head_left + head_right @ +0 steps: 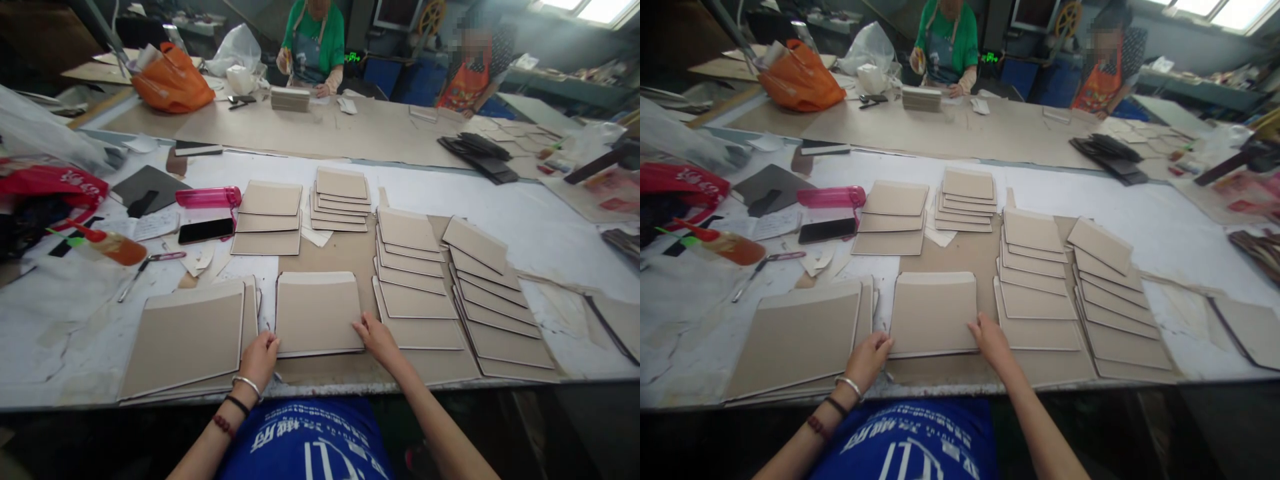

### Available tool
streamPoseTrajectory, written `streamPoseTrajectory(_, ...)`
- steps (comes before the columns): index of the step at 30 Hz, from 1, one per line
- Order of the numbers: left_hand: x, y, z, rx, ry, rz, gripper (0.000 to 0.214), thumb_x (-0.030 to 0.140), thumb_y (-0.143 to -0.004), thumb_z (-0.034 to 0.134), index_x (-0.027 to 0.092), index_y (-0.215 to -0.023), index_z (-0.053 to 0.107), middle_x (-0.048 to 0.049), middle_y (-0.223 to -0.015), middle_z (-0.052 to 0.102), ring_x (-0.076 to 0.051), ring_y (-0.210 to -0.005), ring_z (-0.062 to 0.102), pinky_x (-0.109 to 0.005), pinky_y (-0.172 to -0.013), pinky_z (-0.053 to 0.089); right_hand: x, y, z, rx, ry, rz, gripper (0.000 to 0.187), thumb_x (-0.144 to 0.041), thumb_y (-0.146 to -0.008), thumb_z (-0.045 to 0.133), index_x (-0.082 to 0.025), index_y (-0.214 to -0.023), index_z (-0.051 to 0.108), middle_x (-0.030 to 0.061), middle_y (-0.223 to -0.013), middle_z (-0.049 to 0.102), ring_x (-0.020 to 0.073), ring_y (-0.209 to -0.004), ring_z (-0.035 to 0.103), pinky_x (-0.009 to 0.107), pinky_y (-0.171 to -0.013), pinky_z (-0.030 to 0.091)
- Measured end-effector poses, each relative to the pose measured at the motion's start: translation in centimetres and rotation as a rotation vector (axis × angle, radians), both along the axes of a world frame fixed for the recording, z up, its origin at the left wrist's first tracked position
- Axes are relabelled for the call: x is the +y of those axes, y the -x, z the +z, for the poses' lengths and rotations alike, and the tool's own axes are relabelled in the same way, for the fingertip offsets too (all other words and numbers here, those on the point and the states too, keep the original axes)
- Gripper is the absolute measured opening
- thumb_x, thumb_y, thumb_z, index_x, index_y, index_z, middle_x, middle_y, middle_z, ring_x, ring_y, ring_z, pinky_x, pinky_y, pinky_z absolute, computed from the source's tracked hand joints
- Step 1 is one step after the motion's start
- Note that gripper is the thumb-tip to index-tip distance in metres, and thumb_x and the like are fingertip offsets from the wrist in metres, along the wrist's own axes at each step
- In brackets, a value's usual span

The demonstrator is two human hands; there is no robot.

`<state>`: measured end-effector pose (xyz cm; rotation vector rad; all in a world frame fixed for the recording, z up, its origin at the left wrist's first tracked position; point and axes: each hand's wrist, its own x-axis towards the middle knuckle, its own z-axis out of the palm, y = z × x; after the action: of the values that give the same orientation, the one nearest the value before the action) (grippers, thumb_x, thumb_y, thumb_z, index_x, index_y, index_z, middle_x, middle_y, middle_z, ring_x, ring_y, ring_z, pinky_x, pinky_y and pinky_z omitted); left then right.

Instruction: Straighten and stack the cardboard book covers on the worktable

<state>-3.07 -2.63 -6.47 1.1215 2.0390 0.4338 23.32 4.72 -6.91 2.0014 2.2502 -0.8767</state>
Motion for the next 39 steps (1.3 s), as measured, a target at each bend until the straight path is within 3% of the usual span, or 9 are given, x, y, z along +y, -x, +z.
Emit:
streamPoseTrajectory(12,0.2,0.2,0.5,0.044,0.085,-0.092,0.015,0.022,-0.079,0.043,0.019,-0.065,0.049,0.0015,-0.059,0.054,-0.013,-0.061,0.052,-0.022,-0.057,0.033,0.2,0.5,0.3,-0.057,0.038,0.030,0.016,-0.033,-0.085,0.039,-0.018,-0.082,0.045,0.0051,-0.077,0.059,0.0161,-0.072,0.055,0.023,-0.062,0.032)
streamPoseTrajectory(24,0.7,0.3,0.0,0.063,0.123,-0.095,0.014,0.019,-0.077,0.046,0.018,-0.064,0.050,0.0013,-0.057,0.052,-0.013,-0.059,0.049,-0.023,-0.056,0.031,0.2,0.4,-0.5,-0.073,0.003,0.045,0.015,-0.033,-0.084,0.040,-0.019,-0.078,0.044,0.0044,-0.073,0.059,0.0171,-0.069,0.056,0.024,-0.060,0.032)
streamPoseTrajectory(31,1.1,0.5,0.4,0.061,0.135,-0.098,0.017,0.019,-0.076,0.047,0.018,-0.059,0.049,0.0017,-0.055,0.053,-0.013,-0.060,0.051,-0.022,-0.056,0.031,0.3,0.5,-0.2,-0.066,0.029,0.029,0.014,-0.031,-0.083,0.041,-0.019,-0.077,0.045,0.0036,-0.070,0.058,0.0168,-0.067,0.055,0.024,-0.060,0.033)
streamPoseTrajectory(39,1.1,0.9,0.2,0.042,0.151,-0.190,0.018,0.024,-0.077,0.042,0.019,-0.060,0.047,0.0018,-0.052,0.054,-0.014,-0.056,0.052,-0.023,-0.055,0.033,0.3,0.8,0.6,-0.080,0.068,-0.001,0.014,-0.030,-0.084,0.044,-0.017,-0.084,0.049,0.0045,-0.078,0.061,0.0150,-0.072,0.055,0.022,-0.062,0.032)
